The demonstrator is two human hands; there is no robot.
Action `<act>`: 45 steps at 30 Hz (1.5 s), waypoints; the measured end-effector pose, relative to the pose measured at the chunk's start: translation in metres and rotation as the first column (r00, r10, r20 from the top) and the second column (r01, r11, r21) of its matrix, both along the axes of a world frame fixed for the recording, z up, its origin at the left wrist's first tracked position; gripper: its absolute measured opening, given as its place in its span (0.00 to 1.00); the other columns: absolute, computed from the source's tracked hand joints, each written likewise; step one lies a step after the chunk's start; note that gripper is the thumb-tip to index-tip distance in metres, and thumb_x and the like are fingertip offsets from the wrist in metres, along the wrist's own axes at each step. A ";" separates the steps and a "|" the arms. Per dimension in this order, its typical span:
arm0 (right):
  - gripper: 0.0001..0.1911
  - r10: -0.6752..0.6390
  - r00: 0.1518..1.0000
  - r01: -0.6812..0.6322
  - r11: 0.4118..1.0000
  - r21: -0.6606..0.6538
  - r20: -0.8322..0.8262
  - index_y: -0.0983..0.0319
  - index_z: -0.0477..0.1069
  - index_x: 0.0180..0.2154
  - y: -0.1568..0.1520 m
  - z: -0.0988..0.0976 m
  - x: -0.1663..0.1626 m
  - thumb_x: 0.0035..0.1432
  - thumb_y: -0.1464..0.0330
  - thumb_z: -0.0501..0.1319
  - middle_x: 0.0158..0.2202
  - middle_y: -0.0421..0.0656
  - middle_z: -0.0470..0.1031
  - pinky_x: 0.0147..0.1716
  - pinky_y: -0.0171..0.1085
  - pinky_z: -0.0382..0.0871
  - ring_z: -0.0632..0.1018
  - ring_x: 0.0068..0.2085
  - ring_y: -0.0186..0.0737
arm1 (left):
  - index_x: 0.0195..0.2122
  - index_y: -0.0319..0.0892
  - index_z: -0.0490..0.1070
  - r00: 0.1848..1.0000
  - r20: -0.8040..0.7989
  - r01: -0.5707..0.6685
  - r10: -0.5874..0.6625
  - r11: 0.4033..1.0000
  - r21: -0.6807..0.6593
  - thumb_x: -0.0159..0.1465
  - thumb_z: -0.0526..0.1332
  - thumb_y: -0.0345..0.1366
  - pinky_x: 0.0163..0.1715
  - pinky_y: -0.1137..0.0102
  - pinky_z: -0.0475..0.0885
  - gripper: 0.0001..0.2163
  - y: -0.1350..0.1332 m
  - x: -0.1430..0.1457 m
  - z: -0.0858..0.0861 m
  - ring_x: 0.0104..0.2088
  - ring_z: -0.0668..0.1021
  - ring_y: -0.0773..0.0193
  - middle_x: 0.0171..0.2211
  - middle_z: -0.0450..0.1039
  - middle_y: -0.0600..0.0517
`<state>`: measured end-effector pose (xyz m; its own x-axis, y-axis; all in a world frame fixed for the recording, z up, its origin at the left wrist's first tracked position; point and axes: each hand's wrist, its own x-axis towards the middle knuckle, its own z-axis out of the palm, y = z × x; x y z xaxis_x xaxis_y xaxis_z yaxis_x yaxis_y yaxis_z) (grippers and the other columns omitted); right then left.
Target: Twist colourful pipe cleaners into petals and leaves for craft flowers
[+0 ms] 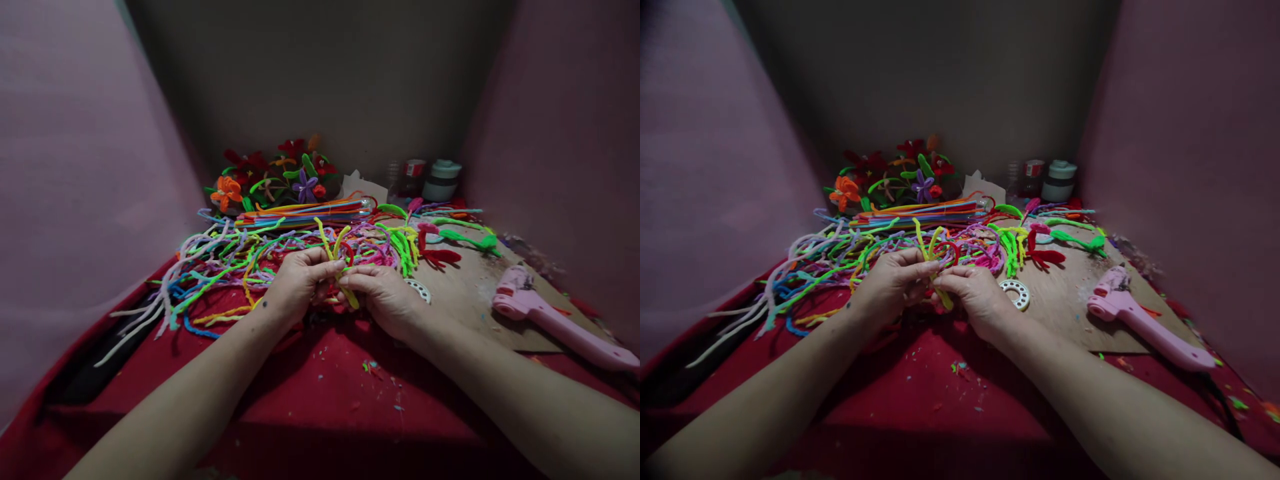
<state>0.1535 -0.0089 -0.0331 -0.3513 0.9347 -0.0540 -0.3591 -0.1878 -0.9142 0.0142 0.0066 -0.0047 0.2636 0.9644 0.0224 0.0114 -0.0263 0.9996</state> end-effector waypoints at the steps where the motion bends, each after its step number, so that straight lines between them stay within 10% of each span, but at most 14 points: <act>1: 0.05 -0.014 1.000 0.014 1.000 0.022 0.008 0.64 0.68 0.20 0.000 -0.001 0.000 0.43 0.71 0.61 0.17 0.38 0.68 0.22 0.33 0.57 0.65 0.20 0.29 | 0.18 0.40 0.60 1.000 -0.004 0.008 -0.008 1.000 0.008 0.53 0.63 0.38 0.09 0.78 0.51 0.13 0.000 0.000 0.000 0.10 0.59 0.76 0.12 0.59 0.59; 13: 0.05 -0.112 0.994 0.112 0.993 0.027 0.001 0.64 0.68 0.17 0.005 -0.003 0.000 0.40 0.71 0.62 0.15 0.35 0.63 0.20 0.32 0.51 0.61 0.19 0.28 | 0.19 0.39 0.60 0.959 -0.261 -0.089 0.106 0.993 0.075 0.53 0.63 0.42 0.11 0.79 0.50 0.15 -0.008 0.002 0.012 0.11 0.58 0.77 0.09 0.57 0.60; 20: 0.04 -0.075 0.997 0.077 0.996 0.054 -0.030 0.65 0.69 0.18 0.008 0.000 0.005 0.40 0.72 0.62 0.16 0.36 0.64 0.19 0.32 0.51 0.62 0.18 0.27 | 0.27 0.37 0.69 0.918 -0.392 0.063 0.058 0.955 0.288 0.57 0.58 0.36 0.15 0.77 0.60 0.06 -0.006 -0.006 0.014 0.16 0.65 0.73 0.17 0.65 0.57; 25: 0.04 -0.056 0.997 0.059 0.997 0.049 -0.059 0.65 0.68 0.17 0.009 0.000 0.006 0.39 0.74 0.61 0.14 0.35 0.63 0.17 0.32 0.49 0.60 0.17 0.27 | 0.32 0.40 0.73 0.842 -0.506 0.285 0.186 0.642 0.712 0.60 0.57 0.32 0.30 0.75 0.66 0.06 0.004 -0.015 0.008 0.30 0.71 0.70 0.30 0.68 0.52; 34: 0.06 0.064 0.997 -0.070 0.986 0.149 0.042 0.65 0.65 0.16 0.009 0.005 0.010 0.40 0.75 0.59 0.13 0.34 0.62 0.19 0.31 0.51 0.60 0.16 0.27 | 0.29 0.42 0.73 0.529 -0.624 0.636 0.575 0.218 0.740 0.61 0.55 0.32 0.33 0.68 0.63 0.08 -0.005 -0.021 0.023 0.33 0.68 0.63 0.30 0.70 0.49; 37: 0.07 0.008 0.978 -0.057 0.971 0.234 0.207 0.65 0.65 0.16 0.006 0.007 0.011 0.43 0.73 0.59 0.14 0.34 0.60 0.19 0.31 0.51 0.60 0.18 0.26 | 0.26 0.39 0.72 0.413 -0.716 0.685 0.563 0.326 0.652 0.61 0.52 0.32 0.31 0.67 0.61 0.11 -0.015 -0.017 0.025 0.28 0.67 0.64 0.26 0.70 0.48; 40: 0.09 -0.168 0.865 -0.075 0.888 0.453 0.473 0.65 0.65 0.18 -0.001 0.009 0.009 0.47 0.72 0.58 0.15 0.35 0.60 0.21 0.31 0.52 0.61 0.20 0.27 | 0.24 0.38 0.71 0.404 -0.831 0.577 0.382 0.598 0.556 0.58 0.53 0.33 0.27 0.69 0.60 0.10 -0.020 -0.016 0.026 0.24 0.66 0.66 0.22 0.68 0.50; 43: 0.09 -0.428 0.739 -0.132 0.665 0.735 0.520 0.65 0.66 0.19 -0.009 0.010 0.008 0.49 0.75 0.56 0.19 0.38 0.64 0.24 0.32 0.55 0.64 0.23 0.30 | 0.21 0.37 0.70 0.598 -0.801 0.317 -0.010 0.922 0.225 0.54 0.57 0.34 0.20 0.73 0.56 0.08 -0.017 -0.018 0.027 0.18 0.64 0.70 0.17 0.64 0.54; 45: 0.08 -0.536 0.722 -0.148 0.498 0.855 0.437 0.65 0.66 0.22 -0.014 0.012 0.008 0.50 0.77 0.55 0.21 0.40 0.66 0.27 0.33 0.57 0.65 0.26 0.31 | 0.19 0.37 0.68 0.817 -0.538 0.192 -0.208 0.978 -0.087 0.50 0.59 0.34 0.16 0.75 0.52 0.06 -0.011 -0.019 0.027 0.15 0.60 0.74 0.14 0.59 0.56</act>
